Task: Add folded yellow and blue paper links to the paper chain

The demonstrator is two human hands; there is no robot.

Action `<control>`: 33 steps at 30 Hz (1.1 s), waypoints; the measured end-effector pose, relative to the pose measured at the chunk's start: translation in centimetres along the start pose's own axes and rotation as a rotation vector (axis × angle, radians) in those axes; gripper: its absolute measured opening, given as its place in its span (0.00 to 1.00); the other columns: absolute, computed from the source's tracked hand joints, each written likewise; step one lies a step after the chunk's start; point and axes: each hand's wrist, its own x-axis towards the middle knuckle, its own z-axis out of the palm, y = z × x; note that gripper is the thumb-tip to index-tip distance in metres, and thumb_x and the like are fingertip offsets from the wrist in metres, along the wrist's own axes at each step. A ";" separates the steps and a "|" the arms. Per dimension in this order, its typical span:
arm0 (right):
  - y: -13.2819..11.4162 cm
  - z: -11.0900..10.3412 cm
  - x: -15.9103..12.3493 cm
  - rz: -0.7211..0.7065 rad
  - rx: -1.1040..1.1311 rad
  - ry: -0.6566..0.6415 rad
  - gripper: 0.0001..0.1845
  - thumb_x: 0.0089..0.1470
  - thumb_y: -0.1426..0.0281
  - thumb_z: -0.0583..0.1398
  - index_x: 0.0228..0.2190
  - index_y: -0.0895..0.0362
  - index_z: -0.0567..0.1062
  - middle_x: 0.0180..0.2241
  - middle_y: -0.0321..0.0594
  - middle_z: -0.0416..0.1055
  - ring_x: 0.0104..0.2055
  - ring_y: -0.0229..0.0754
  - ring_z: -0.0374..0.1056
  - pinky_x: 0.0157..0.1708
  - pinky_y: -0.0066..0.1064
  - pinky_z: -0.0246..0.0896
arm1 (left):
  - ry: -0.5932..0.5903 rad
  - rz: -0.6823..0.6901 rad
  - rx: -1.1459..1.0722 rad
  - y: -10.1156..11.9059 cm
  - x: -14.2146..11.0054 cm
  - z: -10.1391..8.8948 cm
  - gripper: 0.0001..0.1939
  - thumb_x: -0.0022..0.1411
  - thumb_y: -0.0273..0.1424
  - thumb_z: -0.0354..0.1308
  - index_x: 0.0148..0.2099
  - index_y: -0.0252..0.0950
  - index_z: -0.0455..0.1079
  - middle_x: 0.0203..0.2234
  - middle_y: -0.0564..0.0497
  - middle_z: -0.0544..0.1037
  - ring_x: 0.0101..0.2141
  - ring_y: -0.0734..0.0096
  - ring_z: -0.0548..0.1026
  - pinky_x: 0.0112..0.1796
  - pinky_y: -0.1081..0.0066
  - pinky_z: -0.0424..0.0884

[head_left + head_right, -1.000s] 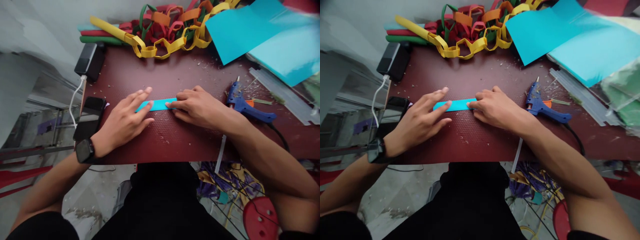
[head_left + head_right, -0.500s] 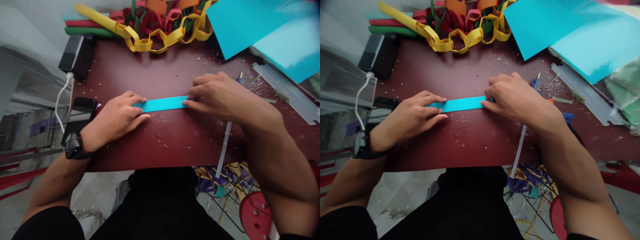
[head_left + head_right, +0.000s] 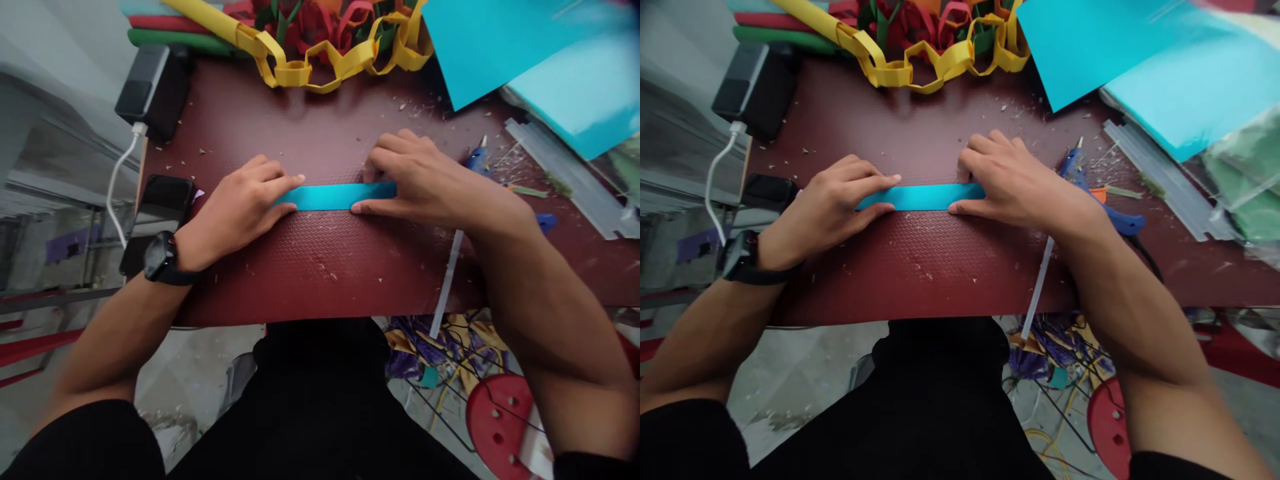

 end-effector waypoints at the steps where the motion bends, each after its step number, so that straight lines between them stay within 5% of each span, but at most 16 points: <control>1: 0.1 0.1 0.1 0.001 0.020 -0.001 0.18 0.77 0.54 0.65 0.48 0.58 0.77 0.54 0.53 0.79 0.56 0.55 0.70 0.56 0.47 0.63 | 0.007 0.001 -0.017 -0.2 0.0 0.1 0.23 0.83 0.34 0.59 0.72 0.33 0.78 0.54 0.37 0.83 0.55 0.47 0.79 0.59 0.48 0.80; 7: 0.9 0.8 0.7 -0.050 0.278 0.073 0.14 0.65 0.59 0.69 0.48 0.52 0.76 0.44 0.45 0.81 0.43 0.55 0.74 0.44 0.44 0.64 | 0.048 -0.012 -0.133 -1.0 0.3 0.2 0.17 0.77 0.31 0.66 0.65 0.39 0.83 0.52 0.43 0.81 0.51 0.55 0.81 0.56 0.55 0.80; 15: 1.1 0.5 1.0 -0.059 0.425 0.273 0.11 0.66 0.58 0.70 0.47 0.48 0.85 0.45 0.45 0.84 0.43 0.54 0.76 0.48 0.50 0.70 | 0.142 -0.169 -0.329 -1.3 0.2 0.0 0.16 0.69 0.38 0.72 0.57 0.43 0.87 0.42 0.48 0.90 0.38 0.64 0.84 0.44 0.66 0.78; 20: 1.9 0.8 1.9 0.038 0.778 0.466 0.31 0.55 0.43 0.80 0.49 0.47 0.81 0.33 0.36 0.77 0.28 0.44 0.68 0.32 0.43 0.68 | 0.076 -0.197 -0.696 -1.0 0.4 -0.1 0.10 0.67 0.40 0.75 0.45 0.40 0.87 0.33 0.50 0.88 0.31 0.67 0.84 0.34 0.69 0.79; 22: 2.3 0.9 2.2 0.045 0.858 0.577 0.40 0.48 0.38 0.82 0.53 0.45 0.80 0.37 0.36 0.78 0.30 0.42 0.68 0.32 0.41 0.71 | 0.031 -0.225 -0.900 -0.9 0.6 0.1 0.14 0.67 0.42 0.78 0.47 0.40 0.86 0.35 0.49 0.88 0.29 0.68 0.85 0.32 0.69 0.82; 24: 2.5 0.8 2.2 0.028 0.801 0.728 0.45 0.46 0.36 0.81 0.57 0.44 0.80 0.52 0.43 0.80 0.39 0.45 0.73 0.36 0.42 0.75 | 0.018 -0.267 -1.053 -0.8 0.7 0.3 0.19 0.65 0.44 0.81 0.52 0.40 0.86 0.37 0.49 0.89 0.26 0.69 0.85 0.28 0.70 0.83; 27: 1.9 0.6 1.6 -0.062 0.410 0.834 0.44 0.52 0.42 0.81 0.65 0.43 0.82 0.75 0.51 0.66 0.67 0.62 0.71 0.58 0.53 0.76 | 0.016 -0.334 -1.197 -0.6 0.7 0.5 0.25 0.64 0.46 0.83 0.56 0.40 0.86 0.38 0.48 0.89 0.24 0.71 0.84 0.23 0.74 0.79; 30: 0.3 0.7 1.0 -0.222 0.047 0.696 0.30 0.64 0.53 0.77 0.65 0.40 0.84 0.78 0.48 0.64 0.77 0.71 0.60 0.74 0.67 0.60 | -0.047 -0.418 -1.307 0.1 0.7 0.4 0.25 0.65 0.45 0.83 0.58 0.40 0.87 0.36 0.47 0.89 0.25 0.71 0.83 0.23 0.75 0.78; 33: -1.5 1.3 1.0 -0.348 -0.046 0.551 0.11 0.73 0.61 0.70 0.54 0.38 0.88 0.70 0.40 0.76 0.72 0.67 0.67 0.73 0.70 0.59 | -0.109 -0.492 -1.418 1.4 0.7 0.1 0.24 0.63 0.41 0.85 0.57 0.39 0.87 0.32 0.48 0.87 0.25 0.73 0.82 0.22 0.77 0.75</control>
